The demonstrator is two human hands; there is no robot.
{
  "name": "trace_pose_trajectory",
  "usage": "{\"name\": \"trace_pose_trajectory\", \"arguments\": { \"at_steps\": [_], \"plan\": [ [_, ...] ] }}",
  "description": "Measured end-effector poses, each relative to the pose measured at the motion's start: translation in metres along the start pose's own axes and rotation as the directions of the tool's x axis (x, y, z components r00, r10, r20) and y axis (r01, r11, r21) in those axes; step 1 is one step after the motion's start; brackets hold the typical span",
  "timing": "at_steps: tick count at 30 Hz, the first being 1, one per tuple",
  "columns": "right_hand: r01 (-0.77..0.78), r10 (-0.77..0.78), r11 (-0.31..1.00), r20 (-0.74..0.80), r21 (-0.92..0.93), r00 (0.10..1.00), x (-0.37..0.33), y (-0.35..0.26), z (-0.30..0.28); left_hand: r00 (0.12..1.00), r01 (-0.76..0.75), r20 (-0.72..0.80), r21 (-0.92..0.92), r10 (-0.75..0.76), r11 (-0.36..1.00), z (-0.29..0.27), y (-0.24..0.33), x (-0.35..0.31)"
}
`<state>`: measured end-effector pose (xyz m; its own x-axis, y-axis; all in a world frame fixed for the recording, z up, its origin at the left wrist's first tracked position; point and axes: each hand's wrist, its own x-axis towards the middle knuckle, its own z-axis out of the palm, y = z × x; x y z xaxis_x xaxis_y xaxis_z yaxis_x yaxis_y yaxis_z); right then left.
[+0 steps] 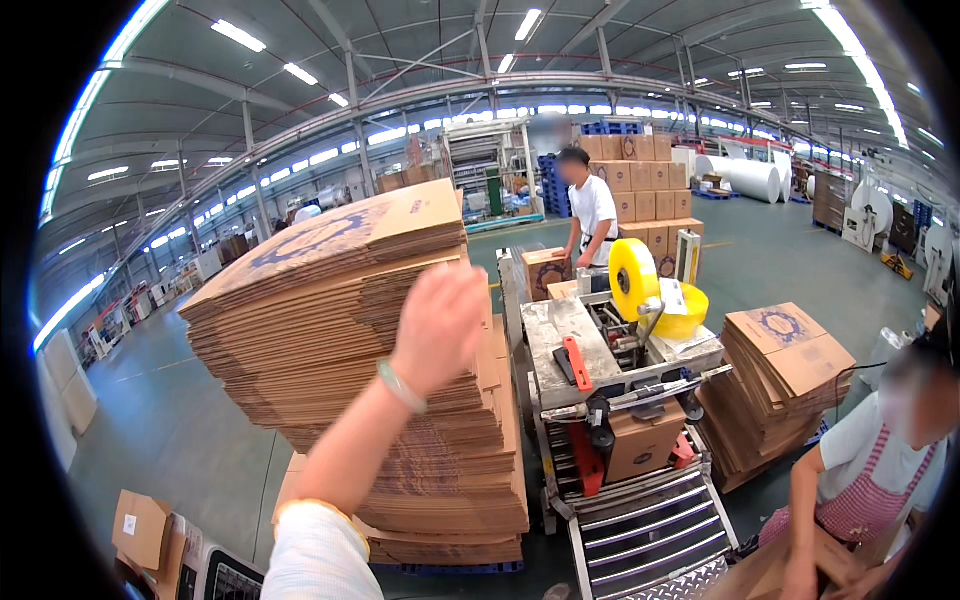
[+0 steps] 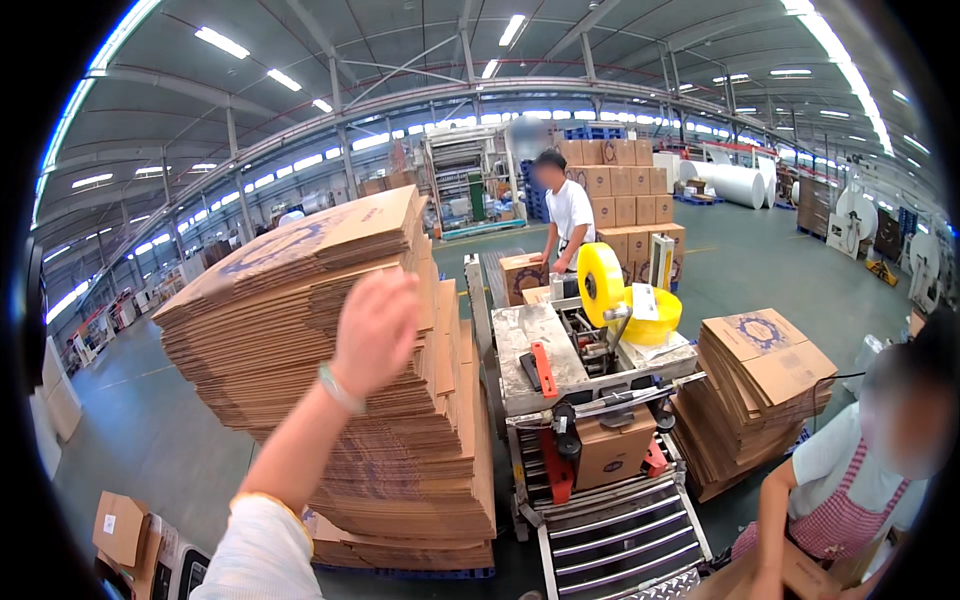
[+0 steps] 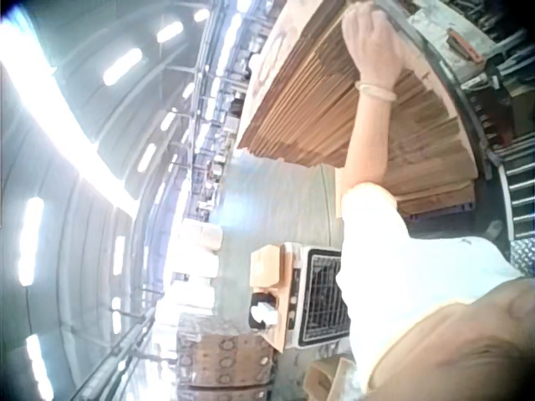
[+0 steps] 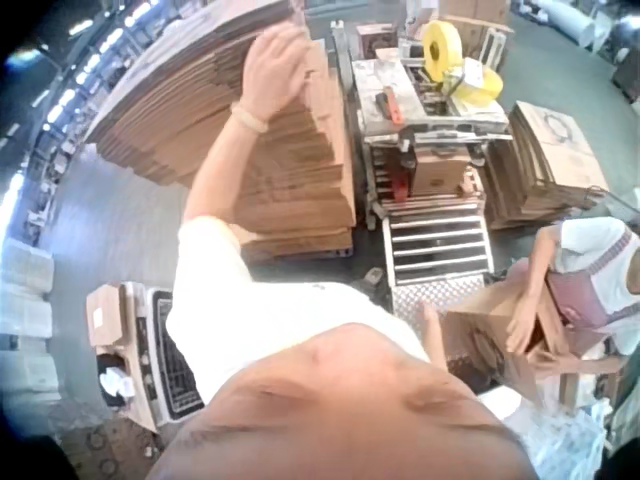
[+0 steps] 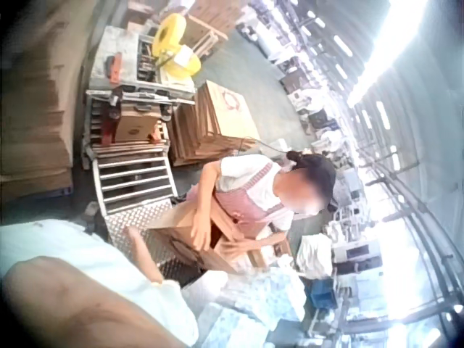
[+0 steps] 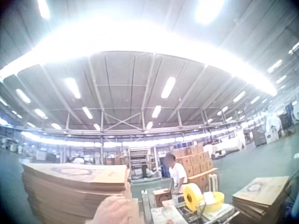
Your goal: The person picks up packs of paper towels from a table and places them into cardboard boxes, moving the boxes onto a conveyor when full and preparing new boxes by hand.
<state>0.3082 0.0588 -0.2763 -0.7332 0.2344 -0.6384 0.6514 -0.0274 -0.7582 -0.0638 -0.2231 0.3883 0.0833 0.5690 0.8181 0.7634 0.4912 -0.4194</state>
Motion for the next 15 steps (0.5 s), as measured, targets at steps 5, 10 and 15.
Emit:
{"name": "trace_pose_trajectory", "arguments": {
  "at_steps": [5,10,15],
  "plan": [
    [-0.025,0.027,0.997,-0.029,0.067,0.999,-0.030,0.021,0.018,0.961,0.058,0.270,0.022,-0.061,0.998,-0.028,-0.069,0.057],
    [-0.091,0.132,0.964,-0.151,0.252,0.980,-0.057,0.093,0.005,0.916,0.005,0.398,0.109,-0.048,0.994,-0.026,-0.074,0.066],
    [-0.176,0.308,0.842,-0.187,0.509,0.933,-0.062,0.195,0.042,0.959,0.132,0.205,0.284,-0.195,0.950,-0.065,-0.142,0.010]
  ]
}}
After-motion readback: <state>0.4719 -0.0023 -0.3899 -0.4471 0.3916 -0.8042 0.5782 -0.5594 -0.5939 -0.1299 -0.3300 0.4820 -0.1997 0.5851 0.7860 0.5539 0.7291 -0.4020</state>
